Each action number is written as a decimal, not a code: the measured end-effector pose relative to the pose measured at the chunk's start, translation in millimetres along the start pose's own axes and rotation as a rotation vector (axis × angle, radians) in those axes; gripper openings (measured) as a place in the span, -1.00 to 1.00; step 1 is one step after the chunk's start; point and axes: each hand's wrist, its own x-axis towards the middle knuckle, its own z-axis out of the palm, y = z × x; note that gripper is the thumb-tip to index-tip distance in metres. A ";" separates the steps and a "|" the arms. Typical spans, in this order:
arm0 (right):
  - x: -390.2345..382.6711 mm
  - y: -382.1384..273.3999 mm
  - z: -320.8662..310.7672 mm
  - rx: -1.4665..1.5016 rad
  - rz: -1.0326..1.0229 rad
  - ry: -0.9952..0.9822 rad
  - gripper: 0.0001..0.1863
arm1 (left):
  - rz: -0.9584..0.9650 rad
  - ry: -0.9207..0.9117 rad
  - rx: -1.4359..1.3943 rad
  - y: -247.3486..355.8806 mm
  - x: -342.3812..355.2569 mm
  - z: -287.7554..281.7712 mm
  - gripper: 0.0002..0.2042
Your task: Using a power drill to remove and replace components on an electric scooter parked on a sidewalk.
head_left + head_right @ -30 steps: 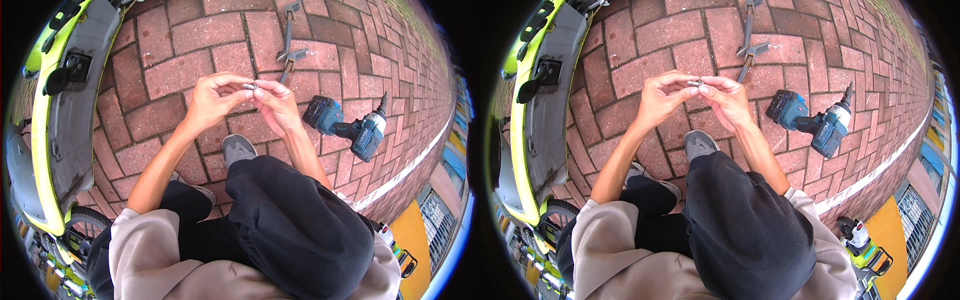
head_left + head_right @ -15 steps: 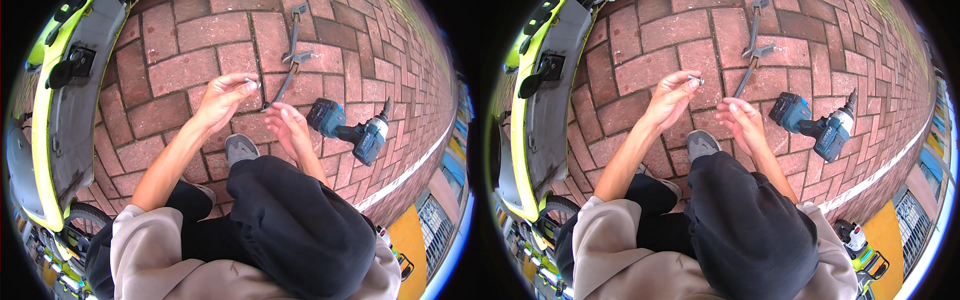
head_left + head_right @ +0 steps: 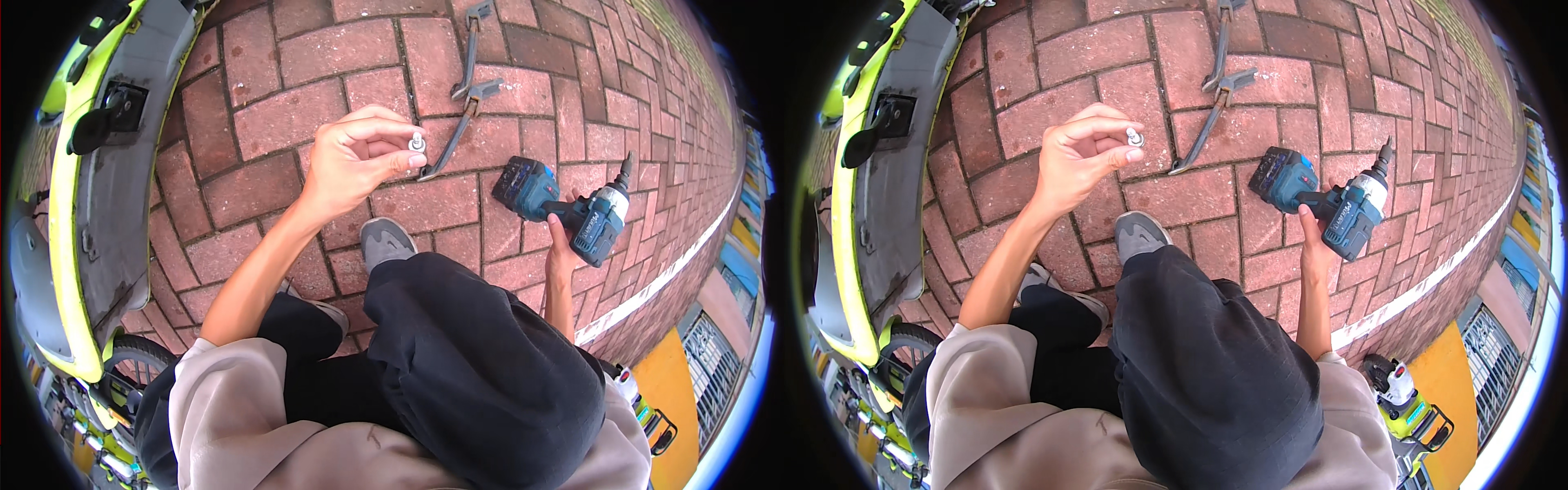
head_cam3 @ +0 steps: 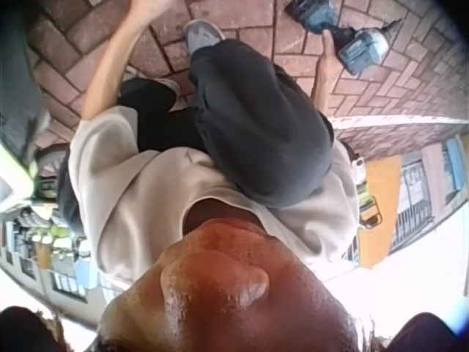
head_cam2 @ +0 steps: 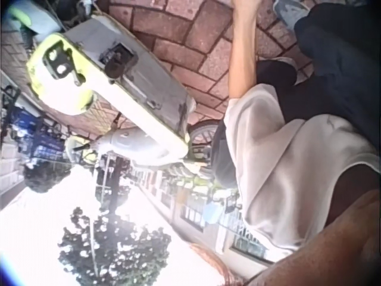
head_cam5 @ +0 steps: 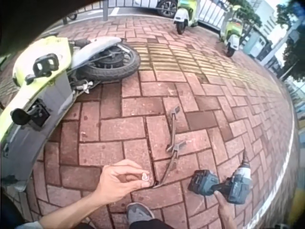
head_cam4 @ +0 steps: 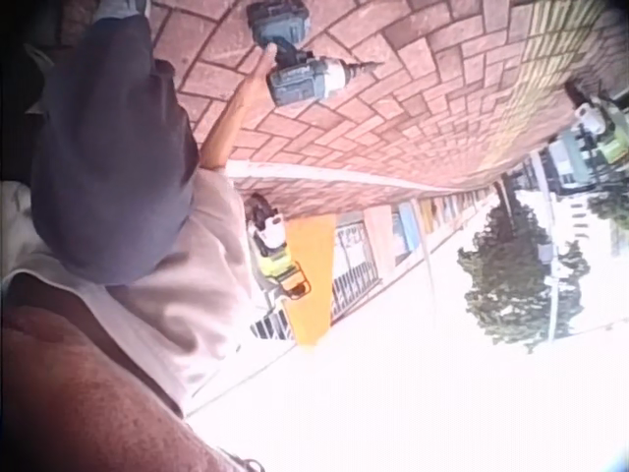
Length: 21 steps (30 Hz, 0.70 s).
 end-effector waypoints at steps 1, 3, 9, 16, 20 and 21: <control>6.3 -0.1 2.7 0.000 -0.003 -0.002 -0.32 | 0.002 -0.012 0.018 3.7 0.6 2.2 -0.75; 18.9 -0.3 8.7 0.113 0.058 0.021 -0.30 | 0.013 -0.016 0.036 10.1 1.6 4.5 -0.75; 31.9 3.1 20.5 0.323 0.105 0.126 -0.39 | 0.005 0.007 -0.026 18.0 -2.8 0.7 -0.74; 16.2 -86.2 64.2 0.390 0.104 -0.286 -0.73 | -0.107 0.092 -0.405 36.0 -1.4 -23.9 -0.73; 11.5 -118.6 97.5 0.342 0.191 -0.669 -0.65 | -0.054 0.119 -0.577 38.0 5.1 -32.5 -0.75; 10.3 -121.6 106.1 0.287 0.202 -0.759 -0.40 | -0.036 0.127 -0.628 38.5 5.9 -35.3 -0.75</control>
